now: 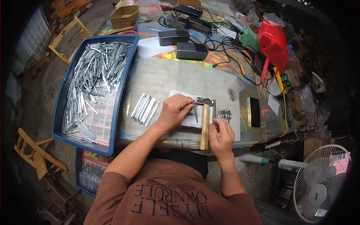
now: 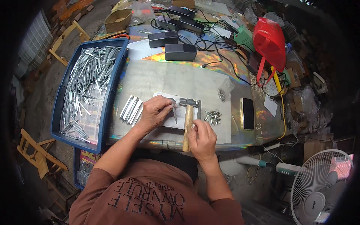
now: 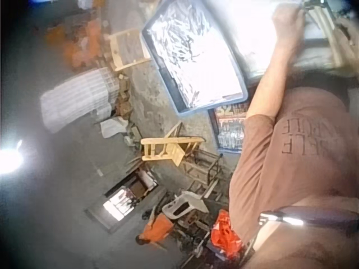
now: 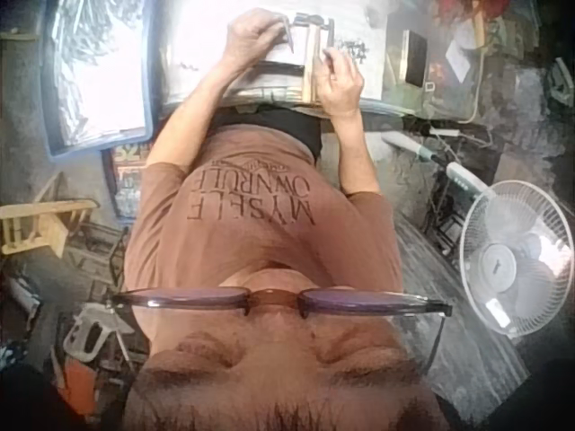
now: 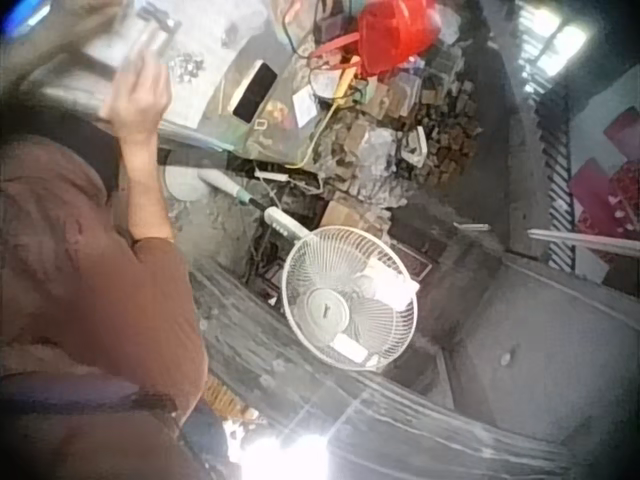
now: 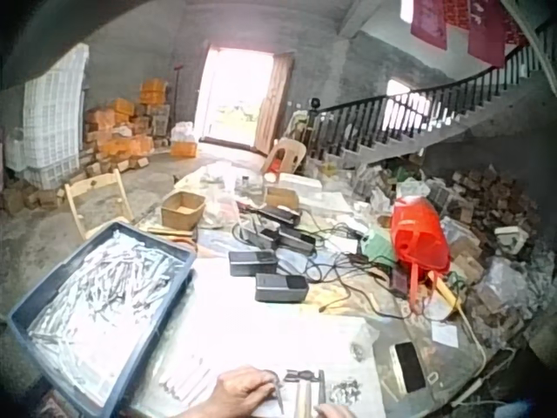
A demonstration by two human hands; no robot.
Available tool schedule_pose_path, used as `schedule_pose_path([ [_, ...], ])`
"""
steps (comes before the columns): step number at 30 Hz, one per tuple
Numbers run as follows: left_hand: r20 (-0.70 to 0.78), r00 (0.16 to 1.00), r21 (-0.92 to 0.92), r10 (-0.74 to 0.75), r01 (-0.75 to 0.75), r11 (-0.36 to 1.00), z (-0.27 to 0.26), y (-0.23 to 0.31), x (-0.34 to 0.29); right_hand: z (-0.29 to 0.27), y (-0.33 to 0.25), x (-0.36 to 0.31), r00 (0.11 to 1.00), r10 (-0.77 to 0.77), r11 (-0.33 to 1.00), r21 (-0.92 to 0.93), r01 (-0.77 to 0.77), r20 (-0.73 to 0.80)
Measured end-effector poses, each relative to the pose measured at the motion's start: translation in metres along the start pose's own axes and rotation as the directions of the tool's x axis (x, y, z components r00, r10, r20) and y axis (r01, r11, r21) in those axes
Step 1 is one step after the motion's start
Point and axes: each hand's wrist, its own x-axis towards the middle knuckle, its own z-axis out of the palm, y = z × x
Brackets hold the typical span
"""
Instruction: The person assembles metal components by picking up metal strips and small metal fasteners, attaching the fasteners onto the ends of the strips by hand, and securing each piece using a hammer against a block.
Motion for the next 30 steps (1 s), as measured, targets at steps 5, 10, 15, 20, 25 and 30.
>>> schedule_pose_path([
  [5,-0.005,0.999,0.013,0.036,-0.036,0.999,0.002,0.0,0.001,0.006,0.004,-0.024,0.857,0.458,0.868,0.088,-0.489,0.237],
  [10,-0.01,0.993,0.043,0.115,-0.115,0.992,0.001,-0.001,-0.001,0.004,0.004,-0.017,0.72,0.547,0.295,0.707,-0.643,0.426],
  [15,-0.003,0.993,0.04,0.119,-0.119,0.992,0.0,0.002,0.0,-0.011,-0.004,-0.015,0.8,0.514,0.427,0.718,-0.55,0.308],
  [20,-0.004,0.991,0.044,0.131,-0.13,0.99,0.0,0.001,0.0,-0.039,-0.018,-0.002,0.81,0.39,0.701,0.428,-0.57,0.439],
  [25,-0.013,0.991,0.044,0.134,-0.133,0.99,0.001,-0.002,0.0,-0.063,-0.046,0.018,0.957,0.121,0.957,0.223,-0.183,0.265],
  [30,-0.014,0.991,0.041,0.13,-0.13,0.991,0.0,-0.001,-0.001,-0.066,-0.057,0.021,0.999,-0.03,0.976,0.217,0.032,-0.016],
])
